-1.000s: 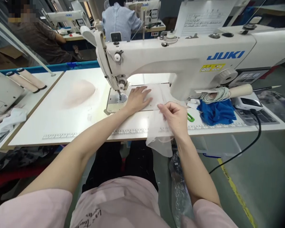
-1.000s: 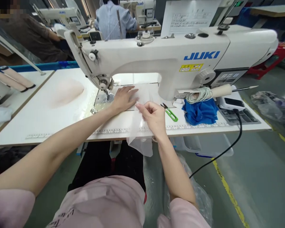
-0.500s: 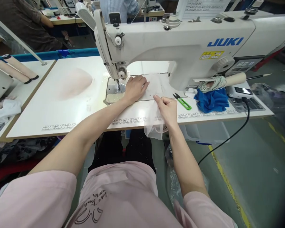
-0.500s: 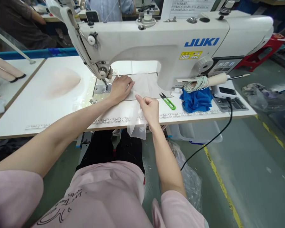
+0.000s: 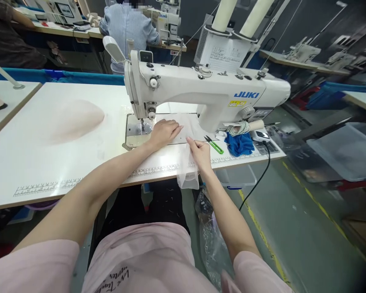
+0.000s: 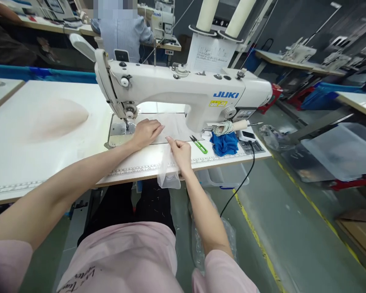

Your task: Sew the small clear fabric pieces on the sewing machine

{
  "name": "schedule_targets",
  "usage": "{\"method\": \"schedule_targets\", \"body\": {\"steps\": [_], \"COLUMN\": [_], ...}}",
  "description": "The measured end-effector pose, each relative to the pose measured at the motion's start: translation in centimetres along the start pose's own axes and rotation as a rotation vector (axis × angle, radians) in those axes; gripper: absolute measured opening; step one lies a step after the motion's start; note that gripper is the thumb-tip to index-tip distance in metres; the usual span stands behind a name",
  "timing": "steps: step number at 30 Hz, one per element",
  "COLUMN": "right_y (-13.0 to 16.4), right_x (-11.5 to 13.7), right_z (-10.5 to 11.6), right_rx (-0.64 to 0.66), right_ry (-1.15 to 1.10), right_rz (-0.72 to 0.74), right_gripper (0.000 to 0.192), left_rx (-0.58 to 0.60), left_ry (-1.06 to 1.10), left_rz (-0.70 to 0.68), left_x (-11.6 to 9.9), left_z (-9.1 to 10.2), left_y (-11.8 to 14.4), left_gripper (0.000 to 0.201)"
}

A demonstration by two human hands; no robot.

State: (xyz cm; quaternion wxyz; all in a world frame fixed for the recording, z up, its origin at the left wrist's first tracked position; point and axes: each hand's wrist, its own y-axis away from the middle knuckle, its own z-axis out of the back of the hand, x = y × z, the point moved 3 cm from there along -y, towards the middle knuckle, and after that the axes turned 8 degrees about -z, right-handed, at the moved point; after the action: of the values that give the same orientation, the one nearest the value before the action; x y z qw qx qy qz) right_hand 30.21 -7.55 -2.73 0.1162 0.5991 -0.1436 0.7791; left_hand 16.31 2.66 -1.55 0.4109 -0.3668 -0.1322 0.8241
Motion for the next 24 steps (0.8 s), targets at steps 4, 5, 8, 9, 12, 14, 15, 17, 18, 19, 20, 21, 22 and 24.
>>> {"method": "schedule_targets", "body": {"steps": [4, 5, 8, 9, 12, 14, 15, 17, 18, 19, 20, 21, 22, 24], "right_y": [-0.1, -0.1, 0.2, 0.3, 0.6, 0.8, 0.9, 1.0, 1.0, 1.0, 0.9, 0.8, 0.5, -0.2], "right_x": [1.5, 2.0, 3.4, 3.9, 4.7, 4.9, 5.0, 5.0, 5.0, 5.1, 5.1, 5.1, 5.2, 5.4], "right_z": [-0.7, -1.1, -2.8, -3.4, -5.3, -6.4, -7.0, -8.1, -8.7, -9.3, -9.9, -10.4, -10.8, -11.4], "right_rx": [-0.012, -0.014, -0.003, 0.007, 0.052, 0.096, 0.122, 0.205, 0.272, 0.357, 0.456, 0.551, 0.632, 0.716], "right_ry": [0.0, -0.006, -0.024, -0.038, -0.127, -0.181, -0.187, -0.173, -0.165, -0.157, -0.142, -0.122, -0.092, -0.012], "right_rz": [-0.008, -0.01, -0.015, -0.028, -0.163, -0.267, -0.29, -0.276, -0.254, -0.231, -0.212, -0.198, -0.185, -0.152], "right_gripper": [0.064, 0.065, 0.065, 0.064, 0.063, 0.062, 0.062, 0.063, 0.063, 0.061, 0.057, 0.05, 0.04, 0.03], "left_rx": [0.088, 0.113, 0.162, 0.173, 0.209, 0.214, 0.209, 0.193, 0.186, 0.181, 0.175, 0.171, 0.176, 0.2], "left_ry": [0.301, 0.376, 0.56, 0.612, 0.757, 0.829, 0.862, 0.917, 0.934, 0.941, 0.935, 0.92, 0.91, 0.898], "left_rz": [0.032, 0.047, 0.135, 0.172, 0.265, 0.312, 0.338, 0.386, 0.404, 0.417, 0.42, 0.411, 0.396, 0.358], "left_x": [-2.1, -2.6, -3.5, -3.5, -2.6, -1.6, -1.0, 0.1, 0.6, 1.0, 1.4, 1.7, 2.0, 2.5], "left_z": [1.2, 1.6, 2.6, 3.1, 5.1, 6.9, 7.8, 9.6, 10.4, 11.1, 11.6, 12.1, 12.4, 12.9], "left_y": [2.1, 2.9, 5.3, 6.0, 7.9, 8.9, 9.4, 10.3, 10.7, 11.0, 11.2, 11.3, 11.4, 11.4], "left_gripper": [0.048, 0.044, 0.04, 0.04, 0.037, 0.035, 0.034, 0.032, 0.031, 0.031, 0.03, 0.028, 0.027, 0.025]}}
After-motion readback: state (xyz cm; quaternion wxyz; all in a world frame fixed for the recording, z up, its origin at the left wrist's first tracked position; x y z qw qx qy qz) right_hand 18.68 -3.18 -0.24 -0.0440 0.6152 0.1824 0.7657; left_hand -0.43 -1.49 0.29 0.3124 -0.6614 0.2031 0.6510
